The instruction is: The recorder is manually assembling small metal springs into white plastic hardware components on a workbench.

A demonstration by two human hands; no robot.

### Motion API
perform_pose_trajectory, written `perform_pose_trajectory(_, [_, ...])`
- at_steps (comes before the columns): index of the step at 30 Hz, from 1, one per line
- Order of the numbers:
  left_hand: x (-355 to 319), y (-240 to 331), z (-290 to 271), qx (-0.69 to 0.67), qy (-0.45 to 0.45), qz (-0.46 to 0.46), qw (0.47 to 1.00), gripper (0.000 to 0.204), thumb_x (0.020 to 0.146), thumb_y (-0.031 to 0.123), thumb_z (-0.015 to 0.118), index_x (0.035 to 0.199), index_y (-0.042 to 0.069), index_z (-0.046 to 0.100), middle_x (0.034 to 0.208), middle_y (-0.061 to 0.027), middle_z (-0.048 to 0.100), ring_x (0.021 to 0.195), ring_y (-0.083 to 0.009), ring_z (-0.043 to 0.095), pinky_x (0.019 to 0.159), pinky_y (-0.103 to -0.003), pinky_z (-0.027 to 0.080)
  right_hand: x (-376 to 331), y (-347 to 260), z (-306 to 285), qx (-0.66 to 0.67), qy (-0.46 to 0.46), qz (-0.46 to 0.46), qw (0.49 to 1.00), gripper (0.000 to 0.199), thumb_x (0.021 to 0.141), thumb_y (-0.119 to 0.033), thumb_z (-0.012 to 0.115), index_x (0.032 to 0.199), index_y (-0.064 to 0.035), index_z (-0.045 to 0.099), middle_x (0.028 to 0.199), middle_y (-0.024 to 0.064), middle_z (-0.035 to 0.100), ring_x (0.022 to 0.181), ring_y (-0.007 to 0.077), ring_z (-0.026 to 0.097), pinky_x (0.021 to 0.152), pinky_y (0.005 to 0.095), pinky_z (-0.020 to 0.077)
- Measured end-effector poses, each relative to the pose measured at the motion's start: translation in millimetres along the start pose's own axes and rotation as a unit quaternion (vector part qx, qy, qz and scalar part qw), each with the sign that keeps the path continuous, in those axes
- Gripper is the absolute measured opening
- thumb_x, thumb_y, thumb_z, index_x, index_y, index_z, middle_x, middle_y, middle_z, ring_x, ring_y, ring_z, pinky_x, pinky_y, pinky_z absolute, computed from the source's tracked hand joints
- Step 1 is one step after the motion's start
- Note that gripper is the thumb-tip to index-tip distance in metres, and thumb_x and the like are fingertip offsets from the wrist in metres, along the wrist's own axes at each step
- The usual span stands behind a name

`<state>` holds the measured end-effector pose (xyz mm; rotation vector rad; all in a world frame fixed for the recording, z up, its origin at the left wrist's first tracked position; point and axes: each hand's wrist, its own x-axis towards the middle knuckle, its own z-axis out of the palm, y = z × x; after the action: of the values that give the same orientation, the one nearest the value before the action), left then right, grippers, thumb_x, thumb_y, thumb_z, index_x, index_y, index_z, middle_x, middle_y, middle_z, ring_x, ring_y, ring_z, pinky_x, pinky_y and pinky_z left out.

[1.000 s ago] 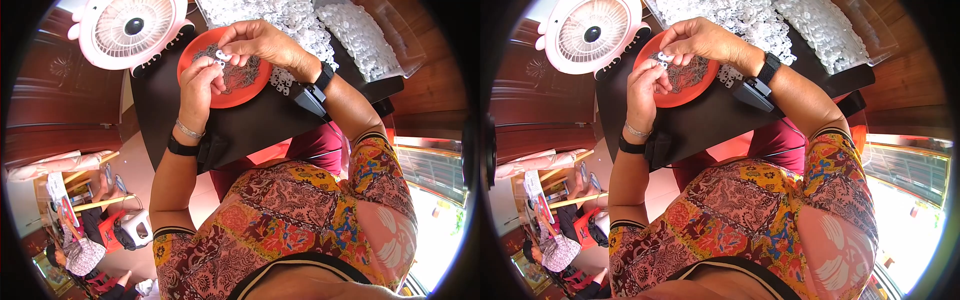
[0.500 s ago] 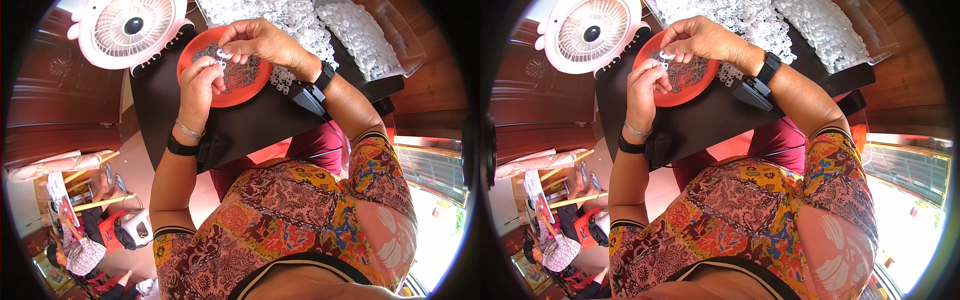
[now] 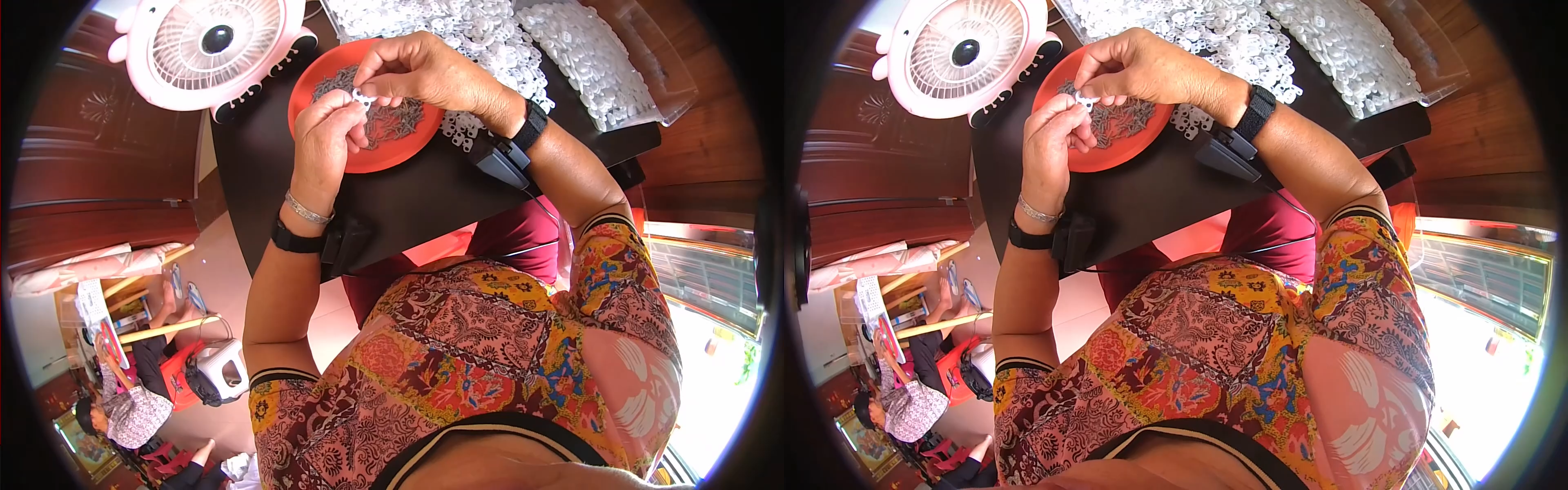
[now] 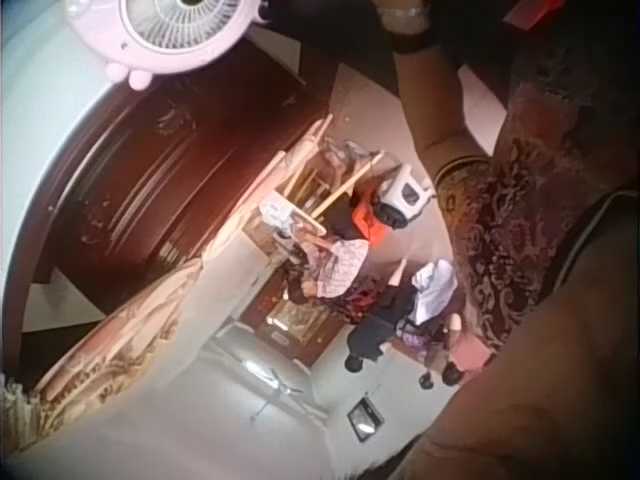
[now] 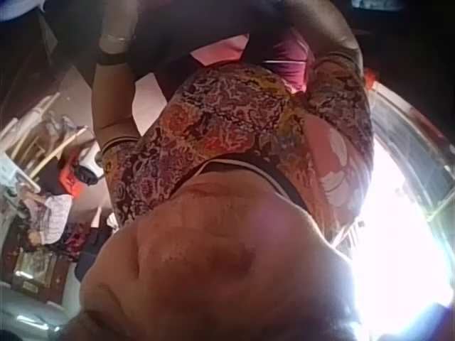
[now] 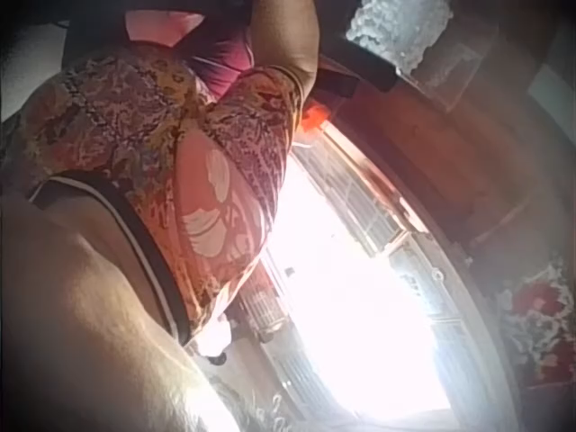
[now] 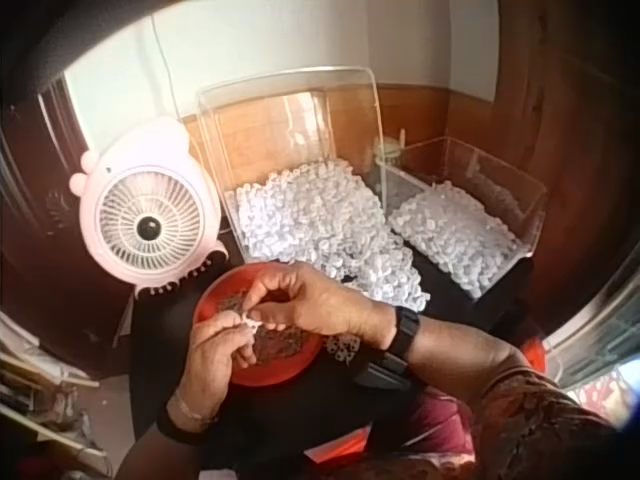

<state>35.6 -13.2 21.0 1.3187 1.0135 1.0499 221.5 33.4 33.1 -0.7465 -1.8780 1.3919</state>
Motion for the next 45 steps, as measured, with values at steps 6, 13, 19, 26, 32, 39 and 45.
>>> perform_pose_trajectory(6, [0.0, -4.3, -2.1, -0.016, 0.011, 0.011, 1.000, 0.017, 0.086, 0.014, 0.052, 0.077, 0.001, 0.058, 0.064, -0.0019, 0.054, 0.054, -0.0091, 0.051, 0.050, -0.020, 0.039, -1.2, -2.0, 5.0, -0.042, 0.015, -0.063, 0.997, 0.018, 0.084, -0.008, 0.067, 0.101, -0.0018, 0.065, 0.084, 0.0002, 0.064, 0.078, 0.0080, 0.060, 0.072, 0.0226, 0.0499])
perform_pose_trajectory(13, [-1.5, -7.2, 1.5, -0.069, 0.053, 0.013, 0.996, 0.018, 0.087, 0.016, 0.053, 0.087, 0.000, 0.061, 0.067, -0.0038, 0.057, 0.056, -0.0113, 0.054, 0.051, -0.022, 0.042, -2.8, -3.5, 14.7, -0.142, 0.045, -0.114, 0.982, 0.026, 0.078, -0.003, 0.070, 0.103, -0.0039, 0.063, 0.089, 0.0013, 0.066, 0.082, 0.0101, 0.062, 0.077, 0.0246, 0.0509])
perform_pose_trajectory(19, [0.5, -8.4, -1.4, -0.080, 0.034, -0.001, 0.996, 0.018, 0.087, 0.017, 0.053, 0.088, 0.001, 0.061, 0.067, -0.0038, 0.057, 0.056, -0.0122, 0.055, 0.052, -0.022, 0.043, -4.2, -5.8, 15.6, -0.199, 0.043, -0.121, 0.972, 0.029, 0.075, 0.001, 0.069, 0.103, -0.0039, 0.063, 0.092, 0.0042, 0.066, 0.085, 0.0134, 0.064, 0.077, 0.0268, 0.0521])
perform_pose_trajectory(26, [0.7, -5.9, -3.6, -0.082, 0.030, -0.017, 0.996, 0.022, 0.089, 0.021, 0.052, 0.092, 0.001, 0.060, 0.068, -0.0041, 0.057, 0.057, -0.0131, 0.056, 0.052, -0.022, 0.042, -2.4, -1.9, 15.3, -0.236, 0.054, -0.166, 0.956, 0.027, 0.074, -0.003, 0.069, 0.101, -0.0052, 0.064, 0.089, 0.0075, 0.066, 0.081, 0.0177, 0.065, 0.072, 0.0289, 0.0524])
perform_pose_trajectory(32, [-2.1, -2.0, 0.4, -0.077, 0.041, 0.000, 0.996, 0.026, 0.092, 0.023, 0.049, 0.096, -0.002, 0.058, 0.070, -0.0057, 0.057, 0.061, -0.0149, 0.057, 0.055, -0.024, 0.043, -6.6, -9.5, 20.9, -0.233, 0.060, -0.137, 0.961, 0.035, 0.072, -0.005, 0.073, 0.106, -0.0037, 0.062, 0.097, 0.0083, 0.066, 0.088, 0.0200, 0.065, 0.077, 0.0303, 0.0532])
perform_pose_trajectory(39, [-2.1, -5.7, -0.2, -0.142, 0.070, 0.006, 0.987, 0.025, 0.089, 0.022, 0.052, 0.089, -0.002, 0.060, 0.067, -0.0066, 0.058, 0.058, -0.0134, 0.056, 0.054, -0.023, 0.043, -5.3, -6.8, 24.3, -0.287, 0.052, -0.129, 0.948, 0.034, 0.077, -0.013, 0.072, 0.108, -0.0038, 0.062, 0.090, 0.0119, 0.066, 0.081, 0.0238, 0.067, 0.070, 0.0312, 0.0538])
perform_pose_trajectory(45, [-0.2, -6.4, -2.2, -0.134, 0.062, 0.007, 0.989, 0.025, 0.087, 0.022, 0.052, 0.088, -0.001, 0.060, 0.066, -0.0075, 0.059, 0.058, -0.0144, 0.057, 0.055, -0.023, 0.043, -3.5, 0.1, 23.1, -0.306, 0.068, -0.191, 0.930, 0.031, 0.078, -0.010, 0.071, 0.106, -0.0038, 0.062, 0.085, 0.0103, 0.066, 0.076, 0.0246, 0.067, 0.068, 0.0313, 0.0542])
